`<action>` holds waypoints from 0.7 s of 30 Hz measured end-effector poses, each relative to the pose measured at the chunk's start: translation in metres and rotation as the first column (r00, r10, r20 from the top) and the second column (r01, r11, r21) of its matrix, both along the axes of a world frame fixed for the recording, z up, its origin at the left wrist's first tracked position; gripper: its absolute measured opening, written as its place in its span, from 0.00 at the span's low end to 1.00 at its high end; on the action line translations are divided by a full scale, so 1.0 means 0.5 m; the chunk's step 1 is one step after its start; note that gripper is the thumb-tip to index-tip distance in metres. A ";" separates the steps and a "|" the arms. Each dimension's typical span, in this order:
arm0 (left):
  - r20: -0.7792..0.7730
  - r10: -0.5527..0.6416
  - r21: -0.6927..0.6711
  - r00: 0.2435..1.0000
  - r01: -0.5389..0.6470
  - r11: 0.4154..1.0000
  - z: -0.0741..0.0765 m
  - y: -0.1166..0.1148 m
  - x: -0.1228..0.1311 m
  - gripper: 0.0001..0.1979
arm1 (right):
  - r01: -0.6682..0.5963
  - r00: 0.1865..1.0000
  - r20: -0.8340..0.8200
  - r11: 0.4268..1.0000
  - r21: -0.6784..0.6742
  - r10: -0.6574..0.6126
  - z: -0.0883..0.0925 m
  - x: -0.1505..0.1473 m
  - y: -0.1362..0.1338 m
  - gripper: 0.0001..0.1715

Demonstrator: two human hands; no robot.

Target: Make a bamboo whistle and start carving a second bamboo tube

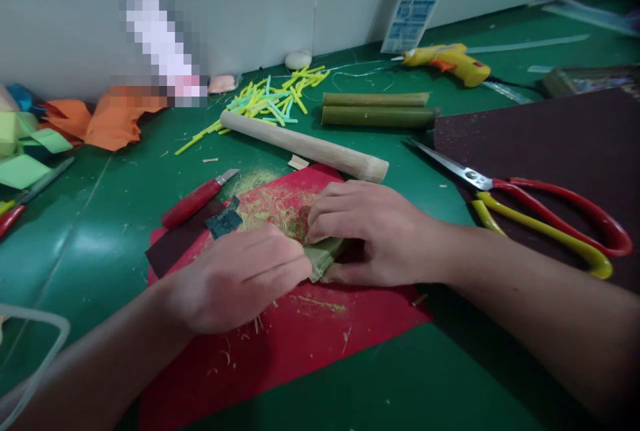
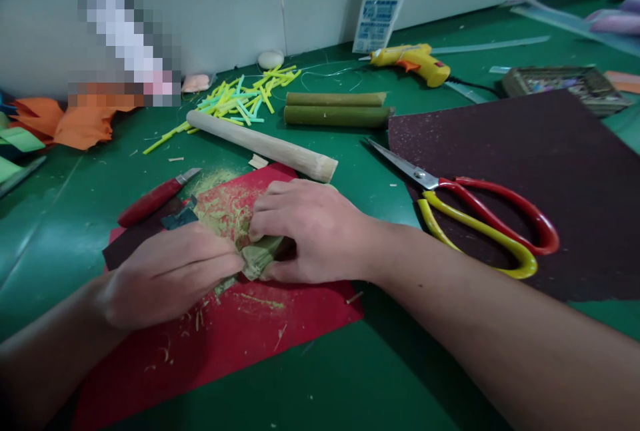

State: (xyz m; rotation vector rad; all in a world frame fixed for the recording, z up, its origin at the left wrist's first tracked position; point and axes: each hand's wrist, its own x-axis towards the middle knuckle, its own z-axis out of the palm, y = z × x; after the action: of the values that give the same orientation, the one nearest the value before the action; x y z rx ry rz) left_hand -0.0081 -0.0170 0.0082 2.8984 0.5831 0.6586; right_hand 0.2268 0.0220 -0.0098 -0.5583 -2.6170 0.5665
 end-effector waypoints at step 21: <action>-0.038 0.056 -0.001 0.998 -0.056 0.998 0.007 -0.010 0.006 0.11 | 0.002 1.000 -0.001 1.000 0.010 -0.002 0.003 -0.001 0.000 0.12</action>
State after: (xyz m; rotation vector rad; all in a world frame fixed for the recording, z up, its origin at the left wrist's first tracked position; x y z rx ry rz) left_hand -0.0052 -0.0220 0.0119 2.9083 0.6721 0.6100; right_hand 0.2264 0.0220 -0.0085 -0.5576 -2.6168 0.5523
